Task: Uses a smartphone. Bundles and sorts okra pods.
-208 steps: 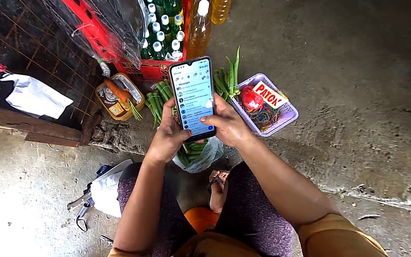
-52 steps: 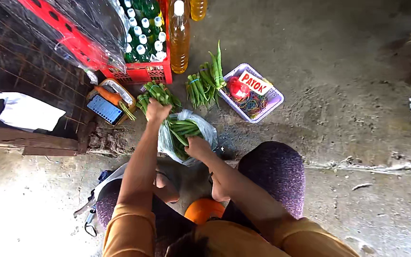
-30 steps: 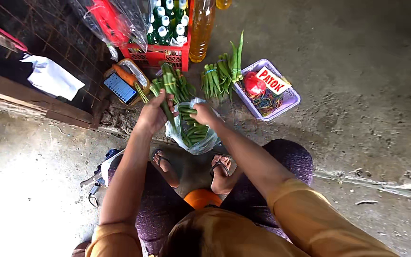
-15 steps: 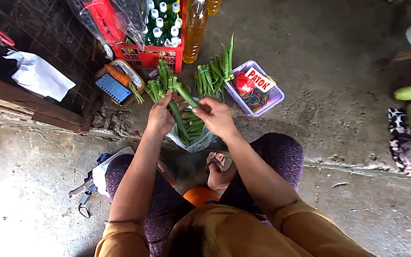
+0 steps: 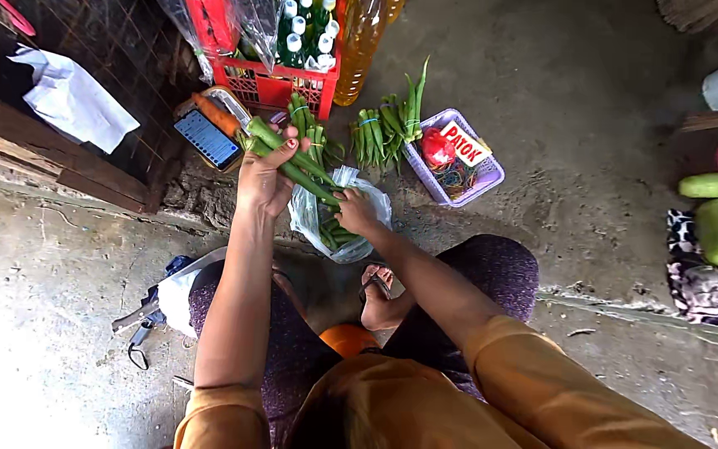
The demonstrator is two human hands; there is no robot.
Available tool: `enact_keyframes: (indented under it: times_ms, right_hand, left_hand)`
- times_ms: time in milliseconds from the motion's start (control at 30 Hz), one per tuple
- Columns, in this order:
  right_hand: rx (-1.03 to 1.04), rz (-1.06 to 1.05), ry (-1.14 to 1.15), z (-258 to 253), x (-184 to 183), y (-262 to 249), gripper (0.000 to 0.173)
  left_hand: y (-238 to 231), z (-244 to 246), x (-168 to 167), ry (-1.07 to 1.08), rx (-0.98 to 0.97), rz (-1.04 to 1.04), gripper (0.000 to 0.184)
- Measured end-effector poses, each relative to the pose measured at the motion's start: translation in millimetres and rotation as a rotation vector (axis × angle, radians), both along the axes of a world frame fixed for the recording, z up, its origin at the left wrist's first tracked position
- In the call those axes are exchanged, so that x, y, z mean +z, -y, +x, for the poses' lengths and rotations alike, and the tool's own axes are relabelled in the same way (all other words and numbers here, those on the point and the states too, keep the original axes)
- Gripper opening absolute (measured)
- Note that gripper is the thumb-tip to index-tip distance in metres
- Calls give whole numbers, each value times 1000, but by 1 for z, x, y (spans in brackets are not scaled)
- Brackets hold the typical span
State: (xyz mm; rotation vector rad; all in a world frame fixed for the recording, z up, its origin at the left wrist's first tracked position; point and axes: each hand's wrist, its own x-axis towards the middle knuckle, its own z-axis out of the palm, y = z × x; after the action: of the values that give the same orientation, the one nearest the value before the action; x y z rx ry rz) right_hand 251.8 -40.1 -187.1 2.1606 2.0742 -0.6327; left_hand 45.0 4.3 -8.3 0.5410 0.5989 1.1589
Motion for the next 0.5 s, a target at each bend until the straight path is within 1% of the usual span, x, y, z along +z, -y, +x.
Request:
enact_keyframes:
  times_ms: [67,167,233,300,367,400,433,500]
  right_hand:
    - [-18,-39,-12,-1,3,-2,44]
    - [7,-100,-56,1,4,-11,48]
    - [47,-125,-71,2,5,-17,52]
    - [75,-140,-105,8,8,-22,45]
    - [45,-111,-197,19,10,-27,34]
    - [-6,-62,-268,26,15,-29,32]
    - [-88,-5,-358,31,29,-29,33]
    - [-273,111,-506,37,76,-28,41]
  left_hand:
    - [-1,0,0,-15,1,15,27]
    - [-1,3,2,-13,-17,20,24]
    - [0,3,3,-22,-33,-22,22]
    - [-1,4,5,-53,-29,-86,23]
    - [-2,6,4,-82,-11,-135,21]
    - [-3,7,3,-91,-5,-150,19]
    - [-4,8,2,-95,-6,-155,16]
    - [-5,11,0,-87,-34,-157,15]
